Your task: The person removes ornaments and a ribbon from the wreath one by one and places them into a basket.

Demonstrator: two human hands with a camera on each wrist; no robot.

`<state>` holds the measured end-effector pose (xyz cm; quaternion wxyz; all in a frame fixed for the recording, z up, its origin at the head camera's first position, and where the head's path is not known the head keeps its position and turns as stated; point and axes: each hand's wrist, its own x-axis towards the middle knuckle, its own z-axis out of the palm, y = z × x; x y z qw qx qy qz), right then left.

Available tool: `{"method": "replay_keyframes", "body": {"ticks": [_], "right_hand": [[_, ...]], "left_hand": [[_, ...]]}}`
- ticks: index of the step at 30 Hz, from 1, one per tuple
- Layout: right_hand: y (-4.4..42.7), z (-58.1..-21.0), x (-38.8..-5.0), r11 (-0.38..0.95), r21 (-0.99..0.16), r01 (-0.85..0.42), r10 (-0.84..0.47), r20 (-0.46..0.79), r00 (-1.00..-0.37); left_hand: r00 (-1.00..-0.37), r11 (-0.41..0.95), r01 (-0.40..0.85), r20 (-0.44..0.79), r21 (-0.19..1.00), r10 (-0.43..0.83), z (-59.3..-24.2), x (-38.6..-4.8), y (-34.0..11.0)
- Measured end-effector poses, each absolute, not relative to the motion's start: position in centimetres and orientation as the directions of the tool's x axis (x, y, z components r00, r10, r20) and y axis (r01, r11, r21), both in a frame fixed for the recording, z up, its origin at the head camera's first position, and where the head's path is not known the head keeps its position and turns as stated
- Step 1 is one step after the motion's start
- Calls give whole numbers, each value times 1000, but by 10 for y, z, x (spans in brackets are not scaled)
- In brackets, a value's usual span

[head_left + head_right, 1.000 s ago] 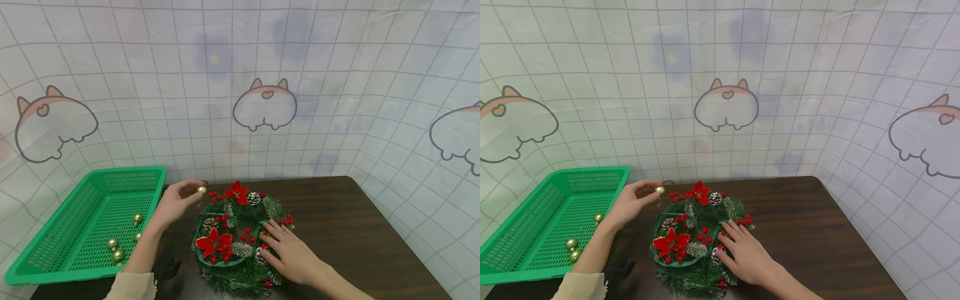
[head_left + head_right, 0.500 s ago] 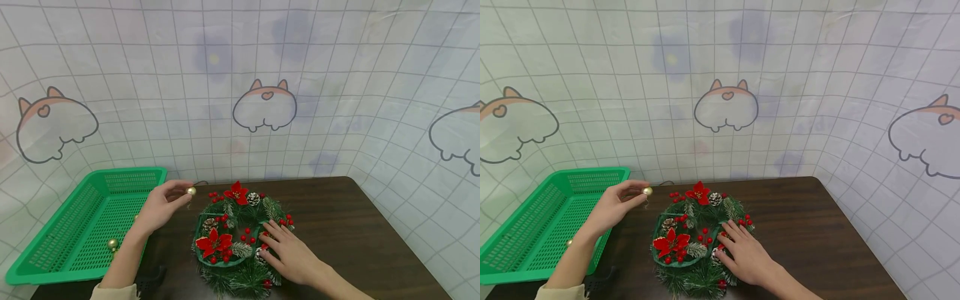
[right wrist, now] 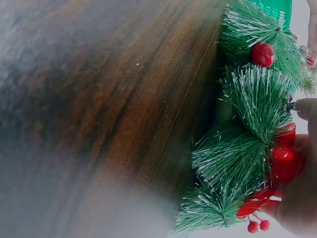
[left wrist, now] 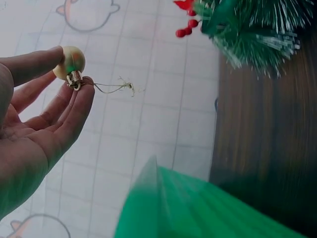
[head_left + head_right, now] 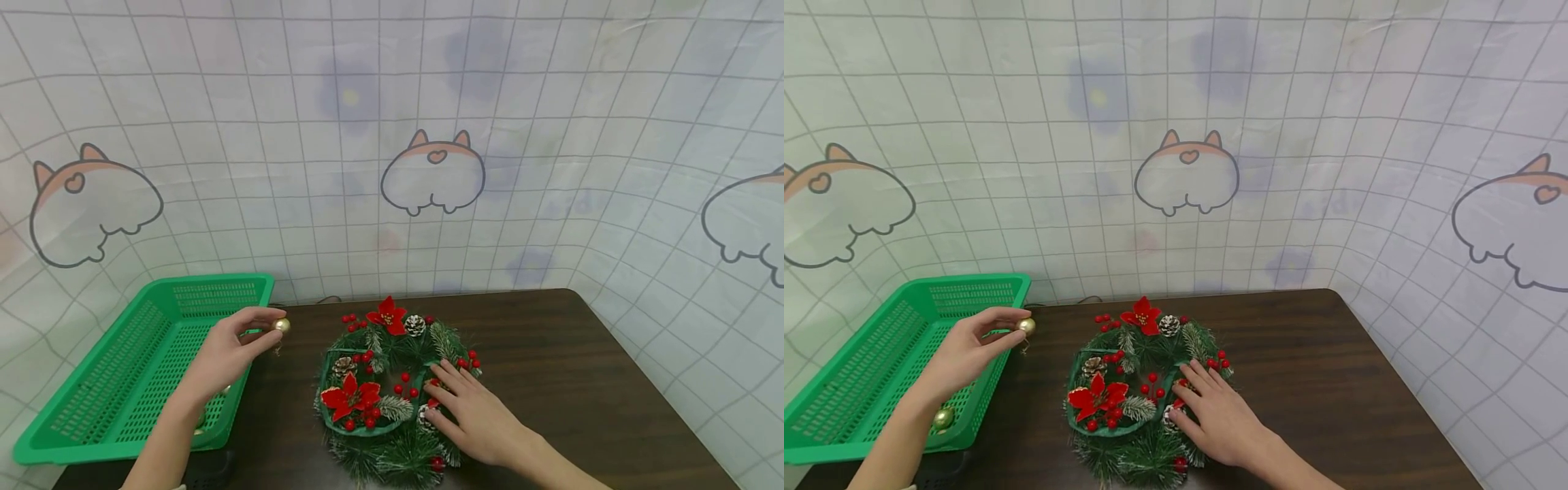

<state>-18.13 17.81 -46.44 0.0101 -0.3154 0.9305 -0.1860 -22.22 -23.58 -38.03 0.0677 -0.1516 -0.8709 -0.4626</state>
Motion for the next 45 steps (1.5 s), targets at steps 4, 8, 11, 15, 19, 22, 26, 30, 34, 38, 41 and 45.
{"method": "replay_keyframes", "body": {"ticks": [4, 8, 11, 15, 19, 22, 26, 30, 34, 38, 41, 45], "right_hand": [[178, -464, -181, 733, -348, -584, -590, 101, -801], [178, -463, -181, 733, -350, -583, -589, 102, -802], [178, -463, -180, 732, -355, -582, -589, 100, -802], [177, -463, -180, 731, -360, -579, -589, 95, -802], [177, -463, -180, 731, -362, -579, -590, 91, -802], [177, -463, -180, 731, -359, -580, -590, 93, -802], [177, -463, -180, 732, -354, -583, -590, 100, -801], [178, -463, -181, 732, -349, -586, -590, 106, -800], [178, -464, -181, 733, -343, -588, -591, 108, -800], [178, -464, -181, 733, -338, -590, -592, 109, -799], [178, -463, -181, 733, -343, -588, -592, 105, -799], [177, -463, -181, 734, -353, -581, -589, 94, -802]], "left_hand": [[-950, 550, 311, 254, 775, 179, -380, -218, -249], [-953, 543, 301, 256, 783, 160, -383, -215, -261], [-951, 549, 307, 272, 777, 148, -386, -213, -270], [-954, 554, 292, 276, 780, 114, -389, -212, -281], [-960, 570, 264, 267, 778, 82, -392, -211, -291], [-963, 586, 250, 263, 771, 65, -394, -210, -296], [-967, 595, 231, 250, 770, 51, -397, -209, -303], [-973, 605, 205, 230, 769, 38, -400, -208, -308], [-980, 614, 172, 198, 770, 25, -403, -207, -313], [-985, 629, 151, 173, 763, 27, -404, -207, -316], [-987, 646, 137, 160, 751, 24, -405, -207, -317], [-989, 662, 120, 146, 740, 16, -406, -207, -318]]}}
